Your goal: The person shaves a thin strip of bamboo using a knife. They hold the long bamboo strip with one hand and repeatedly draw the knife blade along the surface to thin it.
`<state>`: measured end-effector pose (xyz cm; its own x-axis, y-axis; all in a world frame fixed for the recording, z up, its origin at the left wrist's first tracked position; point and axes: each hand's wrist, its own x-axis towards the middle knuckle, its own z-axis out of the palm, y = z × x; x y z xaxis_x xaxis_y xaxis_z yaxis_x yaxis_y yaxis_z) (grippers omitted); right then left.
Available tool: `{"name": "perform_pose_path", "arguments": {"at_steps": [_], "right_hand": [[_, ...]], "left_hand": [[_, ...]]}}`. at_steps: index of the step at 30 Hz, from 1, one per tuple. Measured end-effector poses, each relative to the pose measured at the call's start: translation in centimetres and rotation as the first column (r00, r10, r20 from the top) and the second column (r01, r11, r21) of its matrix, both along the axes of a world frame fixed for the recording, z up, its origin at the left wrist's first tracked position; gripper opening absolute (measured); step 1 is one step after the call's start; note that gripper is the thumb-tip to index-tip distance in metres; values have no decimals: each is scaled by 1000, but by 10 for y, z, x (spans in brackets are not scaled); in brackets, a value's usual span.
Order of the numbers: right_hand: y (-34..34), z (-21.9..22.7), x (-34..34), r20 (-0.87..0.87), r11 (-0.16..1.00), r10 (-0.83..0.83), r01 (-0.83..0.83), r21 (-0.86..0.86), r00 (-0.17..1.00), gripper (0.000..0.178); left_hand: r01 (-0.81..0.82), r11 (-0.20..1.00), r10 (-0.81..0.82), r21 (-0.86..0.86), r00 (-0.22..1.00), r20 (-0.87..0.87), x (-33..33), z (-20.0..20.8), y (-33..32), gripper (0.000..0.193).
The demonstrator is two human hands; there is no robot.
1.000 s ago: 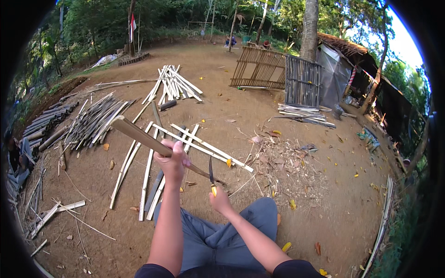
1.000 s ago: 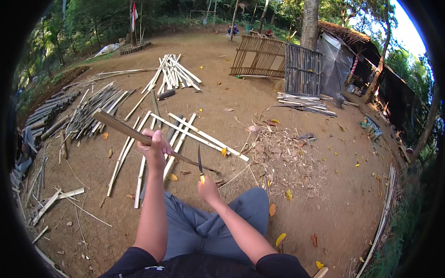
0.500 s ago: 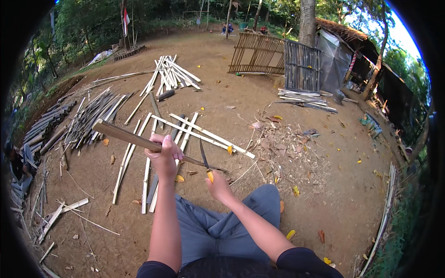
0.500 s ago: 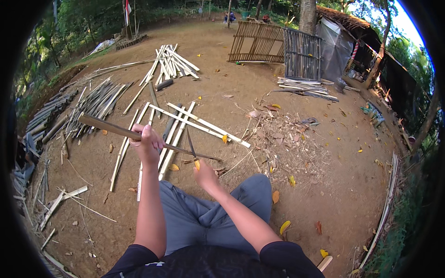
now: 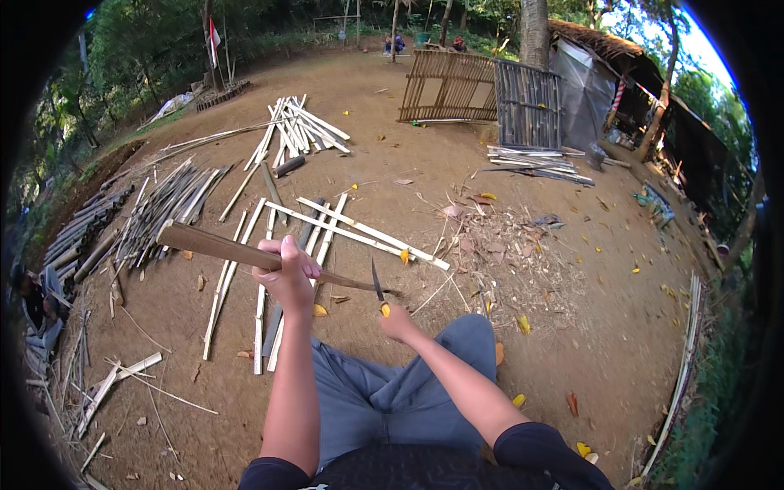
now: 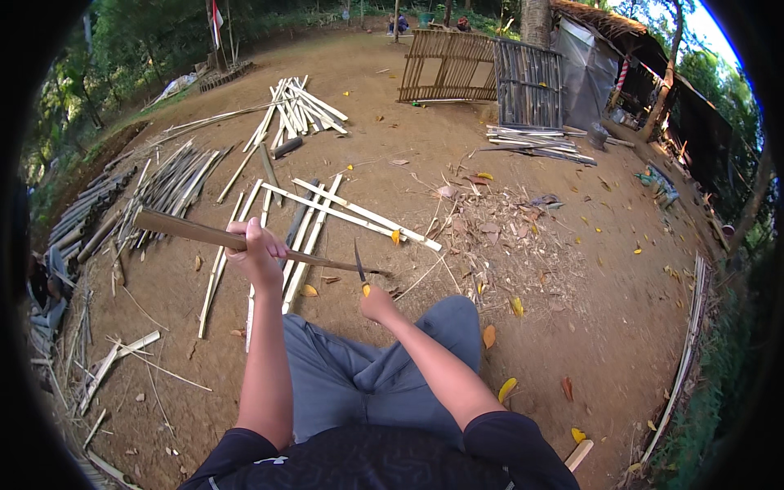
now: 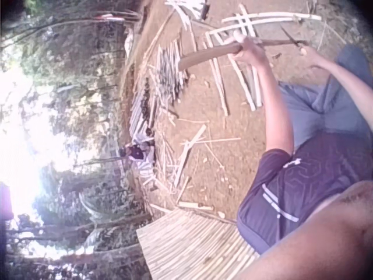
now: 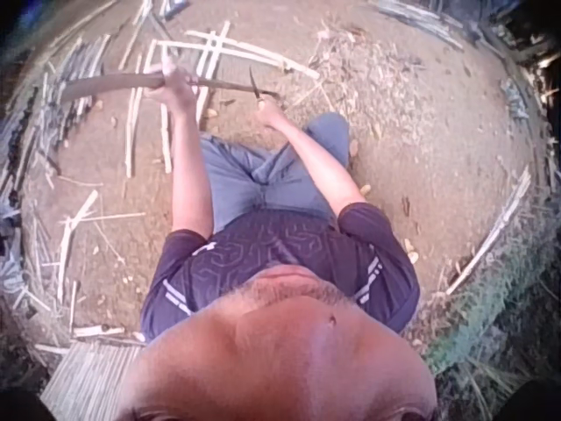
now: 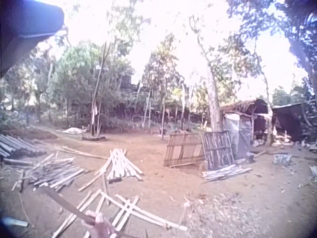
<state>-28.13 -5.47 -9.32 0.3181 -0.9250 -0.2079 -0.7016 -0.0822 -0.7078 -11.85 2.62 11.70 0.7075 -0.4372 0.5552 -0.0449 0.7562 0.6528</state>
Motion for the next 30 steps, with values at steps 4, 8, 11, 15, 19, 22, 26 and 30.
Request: {"name": "perform_pose_path", "arguments": {"at_steps": [4, 8, 11, 15, 19, 22, 26, 30], "right_hand": [[-28, -30, -29, -17, 991, 97, -98, -96, 995, 35], [-54, -37, -71, -38, 979, 1, -9, -203, 999, 30], [-66, -39, -100, 142, 993, -113, 116, -8, 983, 21], [-74, -52, -111, 368, 898, -391, 261, 355, 844, 12], [-77, -73, -102, 232, 972, -222, 196, 128, 947, 16], [-80, -87, -97, 86, 994, -101, 104, -34, 991, 21], [-82, -96, -97, 37, 996, -88, 89, -13, 995, 23], [-79, -92, -97, 50, 993, -21, 27, -114, 999, 25]], "left_hand": [[-46, 999, 46, 2, 999, 11, 1, 1, -1, 26], [-48, 999, 48, 5, 999, -10, 10, 3, -8, 27], [-134, 990, 135, 42, 991, -21, 30, 5, -15, 29], [-111, 993, 112, 28, 991, -67, 58, 0, -16, 28], [-110, 994, 111, 17, 989, -98, 78, -15, -1, 29], [-100, 995, 98, -16, 989, -110, 95, -28, 17, 31], [-153, 988, 151, 6, 966, -208, 117, -46, 33, 29], [-166, 986, 163, 12, 954, -251, 129, -57, 41, 27]]}}
